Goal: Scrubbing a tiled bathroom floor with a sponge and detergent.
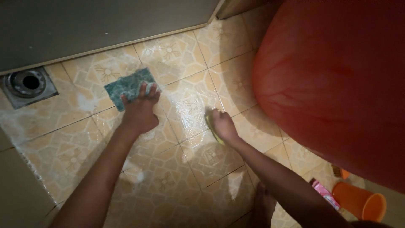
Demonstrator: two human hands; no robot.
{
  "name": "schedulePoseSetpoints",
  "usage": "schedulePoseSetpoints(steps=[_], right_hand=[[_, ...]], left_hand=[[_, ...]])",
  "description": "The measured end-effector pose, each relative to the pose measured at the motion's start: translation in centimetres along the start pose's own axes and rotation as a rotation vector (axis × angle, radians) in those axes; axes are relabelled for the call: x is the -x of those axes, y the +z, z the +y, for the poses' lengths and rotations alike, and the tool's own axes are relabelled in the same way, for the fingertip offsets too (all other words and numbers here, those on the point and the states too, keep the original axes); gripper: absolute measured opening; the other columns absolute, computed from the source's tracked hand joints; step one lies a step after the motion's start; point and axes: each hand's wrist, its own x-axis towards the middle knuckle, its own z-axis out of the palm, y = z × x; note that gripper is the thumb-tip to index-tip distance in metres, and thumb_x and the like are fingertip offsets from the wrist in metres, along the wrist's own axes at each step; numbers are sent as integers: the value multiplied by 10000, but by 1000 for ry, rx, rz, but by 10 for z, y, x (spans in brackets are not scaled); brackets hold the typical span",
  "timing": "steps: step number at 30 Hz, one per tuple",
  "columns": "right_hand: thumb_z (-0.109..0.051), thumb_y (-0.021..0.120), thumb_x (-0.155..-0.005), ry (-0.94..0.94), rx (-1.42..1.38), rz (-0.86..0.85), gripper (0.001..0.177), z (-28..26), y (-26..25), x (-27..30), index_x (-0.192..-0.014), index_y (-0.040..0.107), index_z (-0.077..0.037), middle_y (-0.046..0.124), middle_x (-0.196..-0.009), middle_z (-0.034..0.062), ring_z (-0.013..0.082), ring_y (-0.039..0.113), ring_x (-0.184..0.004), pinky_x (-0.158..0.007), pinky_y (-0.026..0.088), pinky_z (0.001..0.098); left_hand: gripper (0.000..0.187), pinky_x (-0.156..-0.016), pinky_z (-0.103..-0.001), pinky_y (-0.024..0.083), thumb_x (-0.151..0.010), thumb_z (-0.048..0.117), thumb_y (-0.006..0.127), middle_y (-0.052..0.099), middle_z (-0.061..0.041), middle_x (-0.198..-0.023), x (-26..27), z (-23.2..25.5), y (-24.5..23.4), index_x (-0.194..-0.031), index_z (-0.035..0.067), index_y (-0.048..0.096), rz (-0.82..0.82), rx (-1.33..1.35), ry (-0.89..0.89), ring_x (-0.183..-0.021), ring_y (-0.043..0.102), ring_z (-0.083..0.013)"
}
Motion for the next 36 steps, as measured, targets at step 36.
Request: schedulePoseSetpoints(steps=[36], right_hand=[[-578, 365, -1023, 19, -133, 236, 722, 44, -10, -35, -978, 670, 74, 703, -907, 248, 308, 695, -891, -897, 488, 445]], left_hand=[[909, -1122, -829, 107, -662, 141, 697, 197, -9, -1720, 47, 7, 46, -1527, 197, 420, -64, -90, 175, -1585, 101, -285]])
